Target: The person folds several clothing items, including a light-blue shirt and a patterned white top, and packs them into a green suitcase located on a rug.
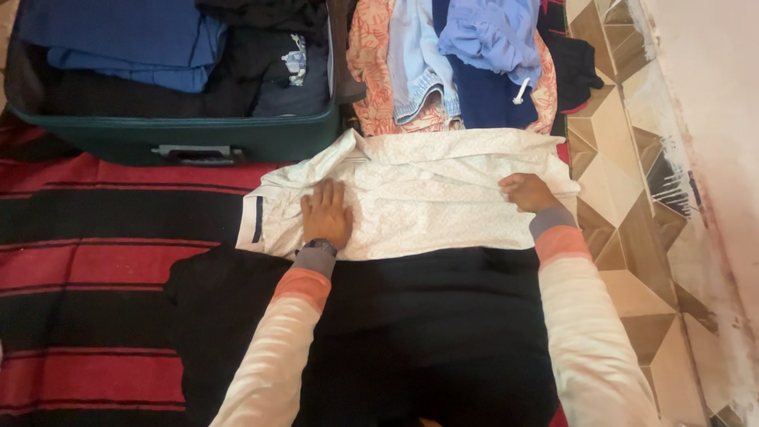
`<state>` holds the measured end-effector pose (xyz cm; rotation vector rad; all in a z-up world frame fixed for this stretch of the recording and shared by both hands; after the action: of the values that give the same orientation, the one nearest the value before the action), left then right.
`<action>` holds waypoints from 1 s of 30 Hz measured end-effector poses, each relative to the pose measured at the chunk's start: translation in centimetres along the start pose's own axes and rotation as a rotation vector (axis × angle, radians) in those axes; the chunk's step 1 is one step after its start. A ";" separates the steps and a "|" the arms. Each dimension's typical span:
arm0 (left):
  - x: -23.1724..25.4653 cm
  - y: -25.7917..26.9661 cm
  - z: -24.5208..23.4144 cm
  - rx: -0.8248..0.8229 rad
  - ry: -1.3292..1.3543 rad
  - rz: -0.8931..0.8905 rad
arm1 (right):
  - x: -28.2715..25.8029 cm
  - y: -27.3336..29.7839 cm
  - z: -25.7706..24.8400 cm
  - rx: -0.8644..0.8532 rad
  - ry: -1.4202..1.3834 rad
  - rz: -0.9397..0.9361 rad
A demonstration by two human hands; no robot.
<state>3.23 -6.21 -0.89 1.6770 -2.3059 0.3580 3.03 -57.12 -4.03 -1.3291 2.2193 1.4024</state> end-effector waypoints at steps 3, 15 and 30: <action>0.0 -0.2 0.0 0.002 0.001 0.020 | -1.5 -0.4 0.6 -0.041 0.090 -0.089; 0.6 0.3 -0.3 0.086 -0.052 0.000 | -2.8 -1.1 3.0 -0.157 0.549 -0.207; 1.5 1.5 -3.8 0.321 0.238 0.137 | -3.6 2.5 1.4 0.068 0.218 -0.140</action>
<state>1.65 -5.78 3.11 1.5114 -2.2783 0.9469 2.75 -53.56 -1.15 -1.6474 2.2310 1.1729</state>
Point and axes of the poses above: each hand's wrist, its own y-axis away from the middle knuckle, its own z-axis out of the palm, x = y × z, the point moved 4 cm from there along -y, towards the middle knuckle, and after that the axes turned 9 degrees about -x, right-handed, at the moved point
